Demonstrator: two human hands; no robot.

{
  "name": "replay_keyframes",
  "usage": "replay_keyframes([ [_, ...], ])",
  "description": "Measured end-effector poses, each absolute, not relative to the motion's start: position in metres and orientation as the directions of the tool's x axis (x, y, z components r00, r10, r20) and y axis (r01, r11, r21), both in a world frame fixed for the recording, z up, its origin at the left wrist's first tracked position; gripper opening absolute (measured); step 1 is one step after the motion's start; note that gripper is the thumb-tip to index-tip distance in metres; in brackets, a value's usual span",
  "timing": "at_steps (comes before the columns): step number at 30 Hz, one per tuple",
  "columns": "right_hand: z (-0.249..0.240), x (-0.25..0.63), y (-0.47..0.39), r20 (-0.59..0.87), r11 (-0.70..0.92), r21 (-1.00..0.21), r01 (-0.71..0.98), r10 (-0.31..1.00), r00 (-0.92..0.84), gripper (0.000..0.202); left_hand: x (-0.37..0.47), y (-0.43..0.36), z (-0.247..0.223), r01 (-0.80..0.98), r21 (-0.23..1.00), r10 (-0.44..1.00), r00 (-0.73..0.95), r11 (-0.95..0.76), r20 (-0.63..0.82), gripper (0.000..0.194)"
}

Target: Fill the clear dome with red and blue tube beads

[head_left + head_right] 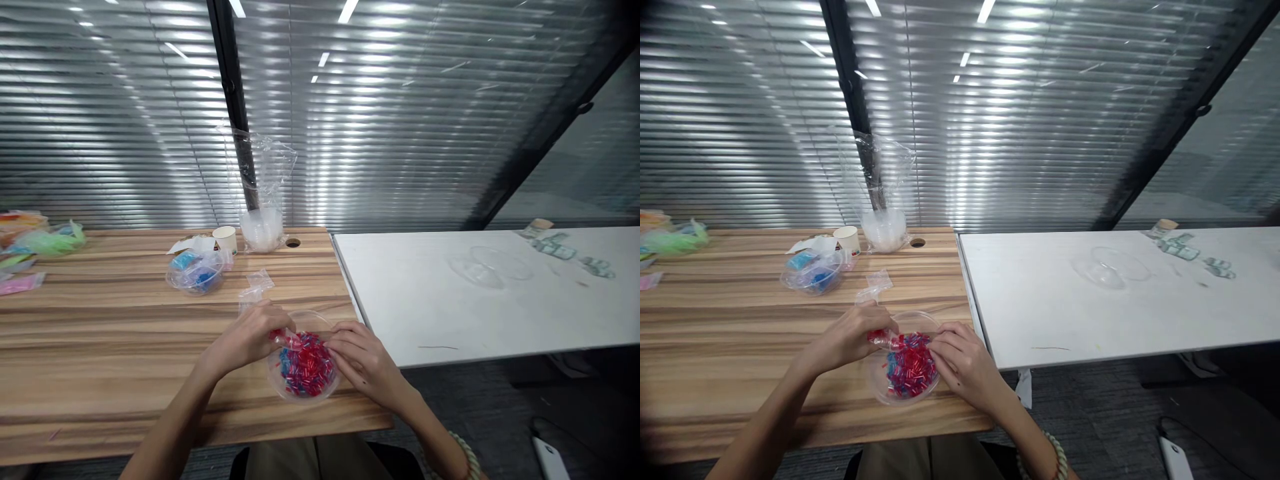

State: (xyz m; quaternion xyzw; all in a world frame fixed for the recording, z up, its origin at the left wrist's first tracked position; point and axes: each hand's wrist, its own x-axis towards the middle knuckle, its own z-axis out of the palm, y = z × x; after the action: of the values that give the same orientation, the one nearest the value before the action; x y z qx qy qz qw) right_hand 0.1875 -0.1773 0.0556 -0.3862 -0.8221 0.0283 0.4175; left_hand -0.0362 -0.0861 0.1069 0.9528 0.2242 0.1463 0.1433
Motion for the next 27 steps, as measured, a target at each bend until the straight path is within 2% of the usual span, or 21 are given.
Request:
replay_keyframes([
  [17,0.0565,0.1884,-0.1779,0.661,0.693,-0.372,0.617,0.665,-0.347,0.022,-0.0400,-0.0838,0.1067,0.325,0.399,0.421,0.889,-0.857,0.180,0.030],
  [27,0.0570,0.1878,-0.1779,0.660,0.698,-0.378,0.608,0.664,-0.351,0.022,-0.0364,-0.0858,0.1087,0.352,0.392,0.452,0.869,-0.850,0.200,0.019],
])
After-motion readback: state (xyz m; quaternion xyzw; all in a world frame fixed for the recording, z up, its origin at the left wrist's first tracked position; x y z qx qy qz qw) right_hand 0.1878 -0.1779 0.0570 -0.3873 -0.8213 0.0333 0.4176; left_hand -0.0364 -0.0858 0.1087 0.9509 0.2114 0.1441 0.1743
